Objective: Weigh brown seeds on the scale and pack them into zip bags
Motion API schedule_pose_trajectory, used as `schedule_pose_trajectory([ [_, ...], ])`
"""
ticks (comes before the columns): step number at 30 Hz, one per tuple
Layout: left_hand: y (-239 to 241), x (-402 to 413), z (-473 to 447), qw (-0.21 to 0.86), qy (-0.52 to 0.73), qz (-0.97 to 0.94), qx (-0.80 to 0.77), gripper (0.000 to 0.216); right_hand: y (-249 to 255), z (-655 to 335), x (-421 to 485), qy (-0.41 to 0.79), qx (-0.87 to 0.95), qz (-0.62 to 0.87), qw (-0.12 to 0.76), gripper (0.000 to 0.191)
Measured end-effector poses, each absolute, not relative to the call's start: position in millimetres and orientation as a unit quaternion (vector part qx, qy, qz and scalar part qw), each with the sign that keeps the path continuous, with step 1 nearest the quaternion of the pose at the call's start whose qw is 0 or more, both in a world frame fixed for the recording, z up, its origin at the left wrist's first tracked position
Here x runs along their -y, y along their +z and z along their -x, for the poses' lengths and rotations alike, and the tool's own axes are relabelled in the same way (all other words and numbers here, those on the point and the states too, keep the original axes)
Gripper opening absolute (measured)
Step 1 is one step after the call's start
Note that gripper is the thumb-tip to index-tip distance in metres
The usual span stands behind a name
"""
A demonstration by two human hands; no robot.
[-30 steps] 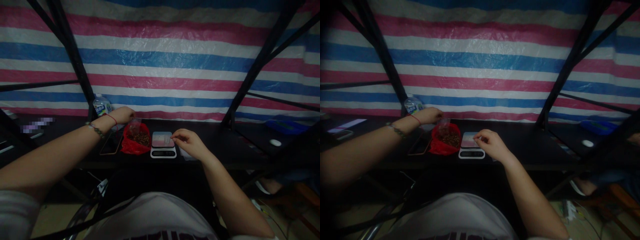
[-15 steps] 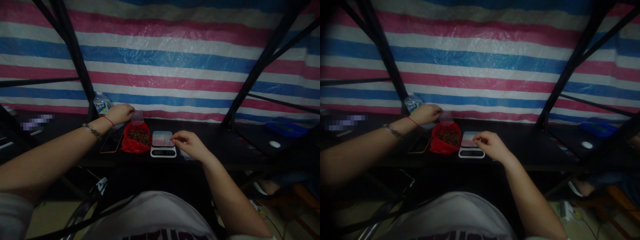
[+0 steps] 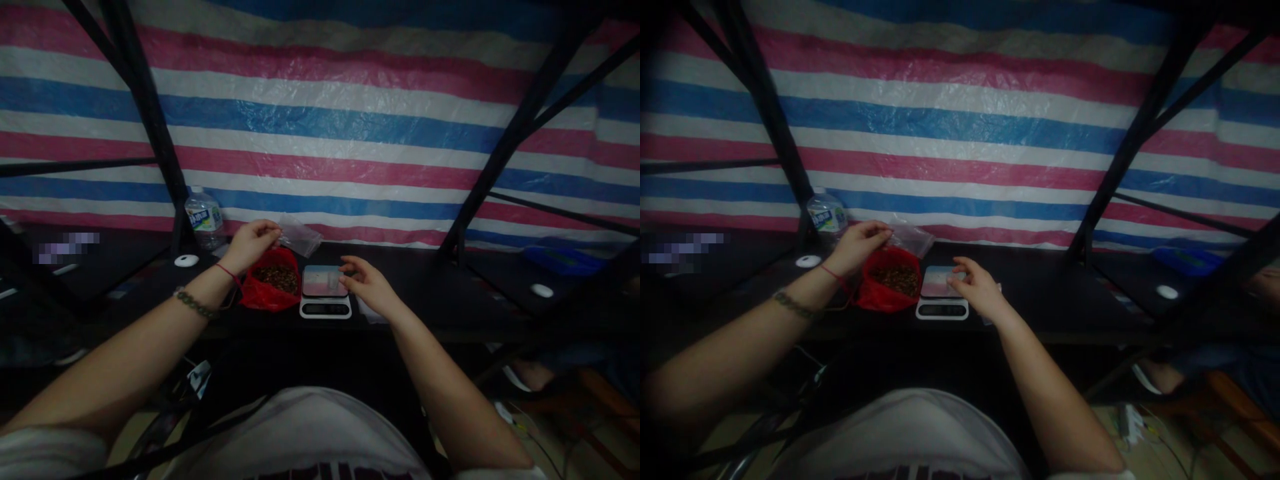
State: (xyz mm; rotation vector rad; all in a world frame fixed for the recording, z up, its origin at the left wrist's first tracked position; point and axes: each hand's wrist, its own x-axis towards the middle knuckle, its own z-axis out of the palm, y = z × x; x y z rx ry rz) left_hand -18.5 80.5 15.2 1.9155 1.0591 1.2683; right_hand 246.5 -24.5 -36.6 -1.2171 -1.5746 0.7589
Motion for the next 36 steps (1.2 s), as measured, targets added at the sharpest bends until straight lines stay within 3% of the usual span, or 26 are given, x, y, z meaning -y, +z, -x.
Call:
schedule_pose_trajectory([
  [3, -4.5, -49.9, -12.3, 0.401, 0.489, -0.691, -0.351, 0.038, -37.8, -242.9, 22.5, 0.389, 0.585, 0.487, 0.518, 0.064],
  [7, -21.6, -21.4, -44.7, 0.486, 0.451, -0.666, -0.341, 0.03, -30.2, -250.1, 23.9, 0.428, 0.54, 0.457, 0.562, 0.035],
  [12, -32.7, -3.1, -69.2, 0.554, 0.339, -0.692, -0.315, 0.015, -14.9, -282.8, 25.5, 0.397, 0.494, 0.443, 0.634, 0.033],
  [16, -37.9, 5.4, -82.5, 0.475, 0.234, -0.788, -0.313, 0.01, -13.5, -324.0, 26.7, 0.352, 0.536, 0.491, 0.59, 0.034],
  [20, -36.5, 3.7, -101.6, 0.316, 0.268, -0.843, -0.343, 0.011, -36.0, -357.5, 18.7, 0.394, 0.615, 0.556, 0.396, 0.033],
  [23, -39.9, -2.7, -125.9, 0.212, 0.259, -0.885, -0.325, 0.017, -63.3, -365.6, 2.9, 0.368, 0.661, 0.582, 0.299, 0.024],
  [27, -58.7, -13.9, -163.7, 0.088, 0.123, -0.937, -0.315, 0.029, -94.5, -363.1, -18.2, 0.29, 0.694, 0.606, 0.259, 0.008],
  [30, -74.8, -22.7, -185.5, 0.087, 0.08, -0.932, -0.343, 0.034, -108.0, -362.7, -26.1, 0.27, 0.696, 0.619, 0.244, 0.011],
  [34, -84.9, -32.7, -202.3, 0.109, 0.055, -0.925, -0.36, 0.028, -118.2, -369.1, -31.2, 0.264, 0.697, 0.622, 0.241, 0.031],
  [36, -86.0, -36.0, -207.2, 0.131, 0.055, -0.922, -0.36, 0.026, -122.3, -373.1, -34.1, 0.289, 0.698, 0.616, 0.224, 0.029],
])
